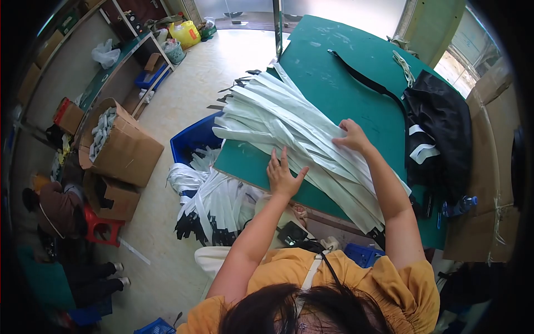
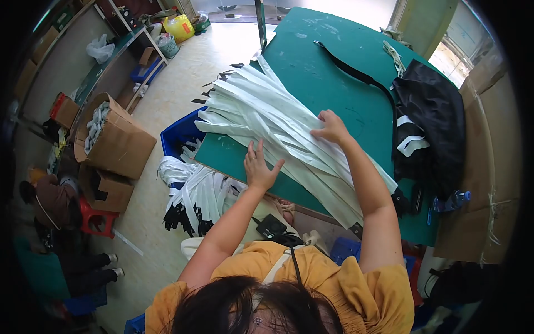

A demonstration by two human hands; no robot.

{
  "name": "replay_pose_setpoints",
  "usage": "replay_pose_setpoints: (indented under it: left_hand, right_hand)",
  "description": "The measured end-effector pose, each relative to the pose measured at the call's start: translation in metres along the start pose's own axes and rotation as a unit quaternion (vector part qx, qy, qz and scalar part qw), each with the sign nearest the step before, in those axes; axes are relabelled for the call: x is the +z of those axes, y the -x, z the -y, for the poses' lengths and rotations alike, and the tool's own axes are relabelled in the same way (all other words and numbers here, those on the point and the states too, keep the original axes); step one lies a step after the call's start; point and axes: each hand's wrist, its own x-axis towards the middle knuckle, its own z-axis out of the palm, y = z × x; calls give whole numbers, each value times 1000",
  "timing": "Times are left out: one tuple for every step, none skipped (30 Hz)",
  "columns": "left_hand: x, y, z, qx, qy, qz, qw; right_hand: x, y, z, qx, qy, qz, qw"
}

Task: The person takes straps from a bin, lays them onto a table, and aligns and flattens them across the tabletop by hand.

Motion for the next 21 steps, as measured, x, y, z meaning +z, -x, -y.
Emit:
replay_pose_setpoints:
  left_hand:
    - [1,0,0,0,2,-1,1000]
    - [1,0,1,0,3,-2,1000]
    - [1,-1,1,0,4,-5,1000]
    - [1,-2,1,0,5,-7,1000]
    - [1,0,1,-1,6,-8,1000]
    - [2,1,2,-3,4,-5,1000]
    - [2,0,2,-3,2,-5,1000]
    - [3,0,3,-4,0,-4,1000]
    - [3,1,3,-4,1,-1,1000]
    - [4,0,4,-4,2,-1,1000]
    - [4,0,4,-4,3,-1,1000]
    - [4,-1,3,-5,1,-2,1000]
    - [4,-1,3,-5,-2,-3,1000]
    - [4,0,3,-5,-4,-3,1000]
    - [4,0,3,-6,-3,-2,1000]
    - [4,1,3,-6,-2,-1,1000]
    - [4,0,3,-6,0,-1,1000]
    - [4,-1,3,-6,-3,-1,1000]
    - [4,-1,3,-5,-5,0,1000]
    - [4,-1,3,-4,-7,2,1000]
    - [5,-1,3,-5,-9,1,1000]
  right_hand:
    - [-2,2,3,24,-64,30,997]
    - [0,5,8,23,-56,30,998]
    - [3,8,14,21,-48,30,998]
    - [5,11,16,20,-40,30,999]
    - [11,7,11,37,-40,40,998]
    - [11,2,6,48,-47,68,995]
    - [7,-5,1,57,-52,94,993]
    - [5,-8,-3,68,-57,120,989]
    - [5,-6,-3,63,-40,121,990]
    - [3,-5,-1,57,-22,121,991]
    - [1,-4,2,49,-4,121,991]
    - [-1,-2,4,42,-5,119,992]
    - [-2,1,7,34,-7,116,993]
    - [-3,3,9,28,-9,114,993]
    - [-5,3,9,31,-26,129,991]
    - [-9,2,7,33,-44,143,988]
    - [-14,-2,5,35,-61,157,985]
    - [-20,-7,0,53,-73,149,985]
    - [-27,-13,-6,71,-85,141,984]
    - [-35,-19,-13,90,-98,133,982]
    - [-41,-26,-22,81,-82,84,990]
